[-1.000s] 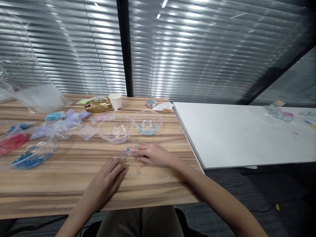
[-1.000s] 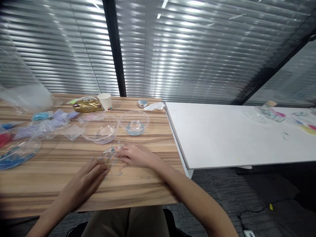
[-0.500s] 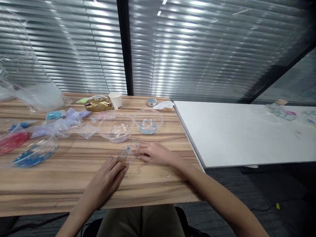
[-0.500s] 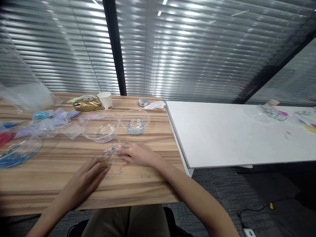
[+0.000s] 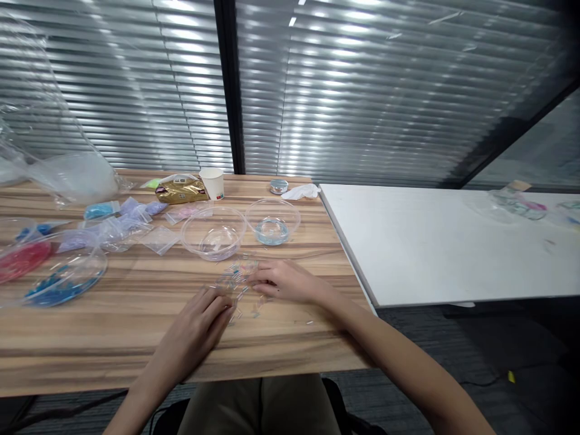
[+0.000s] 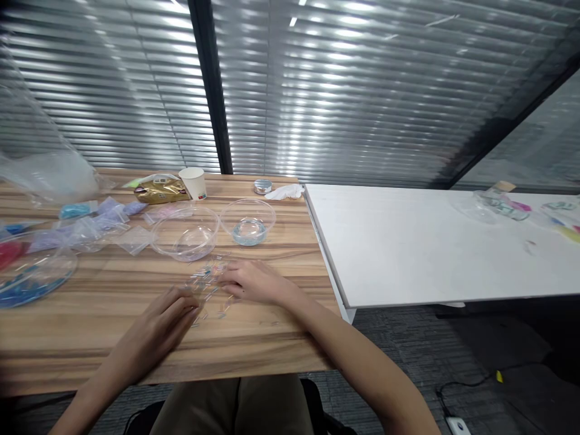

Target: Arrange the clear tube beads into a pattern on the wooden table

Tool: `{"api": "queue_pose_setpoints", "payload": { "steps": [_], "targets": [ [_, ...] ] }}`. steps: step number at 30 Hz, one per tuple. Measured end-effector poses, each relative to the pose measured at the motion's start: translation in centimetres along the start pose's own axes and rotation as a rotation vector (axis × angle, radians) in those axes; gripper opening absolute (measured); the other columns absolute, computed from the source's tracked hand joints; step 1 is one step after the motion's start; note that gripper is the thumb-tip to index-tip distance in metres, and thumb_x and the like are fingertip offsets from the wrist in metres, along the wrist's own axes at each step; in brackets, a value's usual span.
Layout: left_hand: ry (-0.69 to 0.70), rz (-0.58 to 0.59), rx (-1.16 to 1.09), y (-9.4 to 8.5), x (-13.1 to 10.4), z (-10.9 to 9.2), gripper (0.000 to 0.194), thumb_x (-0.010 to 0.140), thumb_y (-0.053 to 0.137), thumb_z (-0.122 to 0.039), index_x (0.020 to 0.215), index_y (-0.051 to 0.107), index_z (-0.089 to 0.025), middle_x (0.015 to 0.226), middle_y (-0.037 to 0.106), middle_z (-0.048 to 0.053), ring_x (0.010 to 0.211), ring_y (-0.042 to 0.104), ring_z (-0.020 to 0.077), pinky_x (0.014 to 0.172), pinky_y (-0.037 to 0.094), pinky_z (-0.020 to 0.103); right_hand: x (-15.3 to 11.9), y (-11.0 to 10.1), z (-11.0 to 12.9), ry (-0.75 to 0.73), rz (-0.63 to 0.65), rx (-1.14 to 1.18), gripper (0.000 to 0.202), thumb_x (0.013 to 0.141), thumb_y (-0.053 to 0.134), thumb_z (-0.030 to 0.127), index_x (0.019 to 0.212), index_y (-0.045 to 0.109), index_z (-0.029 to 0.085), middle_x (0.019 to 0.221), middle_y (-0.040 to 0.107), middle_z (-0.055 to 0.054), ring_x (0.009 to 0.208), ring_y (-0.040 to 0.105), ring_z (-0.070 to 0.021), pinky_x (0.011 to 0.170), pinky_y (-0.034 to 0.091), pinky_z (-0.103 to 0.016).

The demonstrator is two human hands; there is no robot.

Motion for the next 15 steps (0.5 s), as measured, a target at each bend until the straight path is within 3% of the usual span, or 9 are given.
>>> {"api": "queue_pose_setpoints", "payload": {
  "steps": [15],
  "targets": [
    [0.028, -0.026, 0.059, -0.2, -0.13, -0.19, 0.021, 0.097, 0.036, -0.026, 0.09, 0.055, -0.019, 0.097, 0.06, 0.007, 0.093, 0.057, 0.0226, 0.081, 0.047, 0.035, -0.12, -0.25, -0.16, 0.026, 0.012, 0.01, 0.018, 0.094, 0.05, 0.018, 0.104, 0.066, 0.016, 0.095, 0.065, -0.006, 0.083, 0.058, -0.0155, 0.071, 0.04, -0.024]
  ]
}}
Point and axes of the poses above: each hand's wrist, its own x-axis towards the middle knuckle, its own y-axis out of the palm, z = x × y, the point moved 7 cm from there along x, towards the middle knuckle
